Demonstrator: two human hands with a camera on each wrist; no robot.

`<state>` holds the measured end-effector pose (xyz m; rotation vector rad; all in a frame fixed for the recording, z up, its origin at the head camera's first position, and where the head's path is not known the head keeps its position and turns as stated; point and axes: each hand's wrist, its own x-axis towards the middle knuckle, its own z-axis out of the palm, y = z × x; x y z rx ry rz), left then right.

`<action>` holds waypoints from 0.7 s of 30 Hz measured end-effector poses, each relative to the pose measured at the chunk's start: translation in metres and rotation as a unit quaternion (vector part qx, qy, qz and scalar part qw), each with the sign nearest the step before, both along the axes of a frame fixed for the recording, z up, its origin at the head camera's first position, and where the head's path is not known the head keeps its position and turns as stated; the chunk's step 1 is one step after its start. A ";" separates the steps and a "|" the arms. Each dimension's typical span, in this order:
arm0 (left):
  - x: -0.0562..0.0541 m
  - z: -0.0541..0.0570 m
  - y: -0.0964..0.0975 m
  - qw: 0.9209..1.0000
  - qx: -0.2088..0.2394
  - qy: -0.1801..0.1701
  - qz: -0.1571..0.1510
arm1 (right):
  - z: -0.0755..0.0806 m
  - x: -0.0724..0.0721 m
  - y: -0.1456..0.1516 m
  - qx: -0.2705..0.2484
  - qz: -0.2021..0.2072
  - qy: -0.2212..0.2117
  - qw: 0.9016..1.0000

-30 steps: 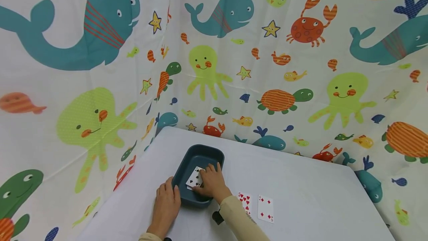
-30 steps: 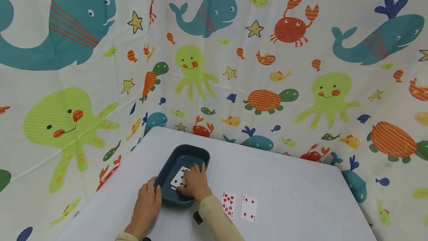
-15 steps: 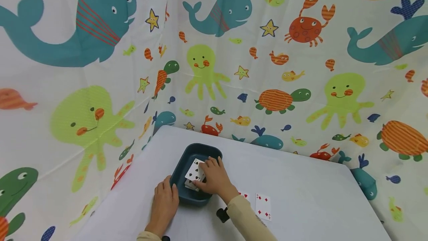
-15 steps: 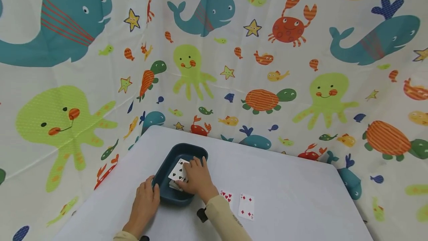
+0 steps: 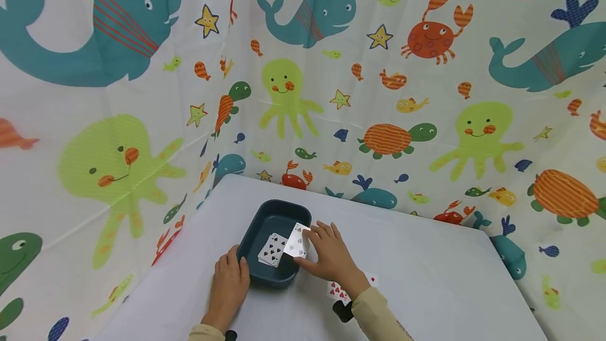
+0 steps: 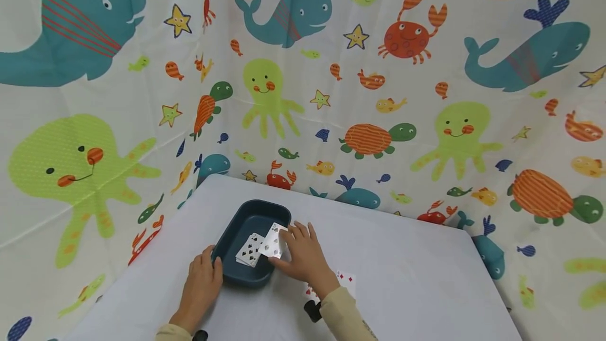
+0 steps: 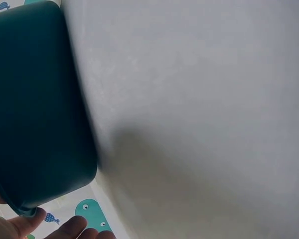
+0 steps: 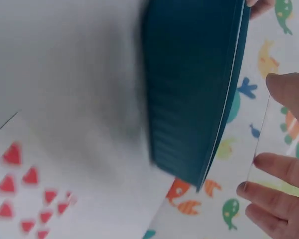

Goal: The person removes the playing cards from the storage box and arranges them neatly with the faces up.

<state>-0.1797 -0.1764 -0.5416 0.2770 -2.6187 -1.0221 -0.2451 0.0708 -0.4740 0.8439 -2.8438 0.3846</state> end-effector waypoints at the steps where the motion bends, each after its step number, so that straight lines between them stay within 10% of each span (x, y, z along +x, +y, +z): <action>1: 0.000 0.000 0.000 1.000 -0.001 0.002 0.000 | 0.000 0.001 0.005 -0.001 -0.001 0.004 1.000; 21: 0.002 0.003 0.001 1.000 -0.005 0.005 0.003 | -0.001 0.035 0.106 -0.021 -0.059 0.019 0.998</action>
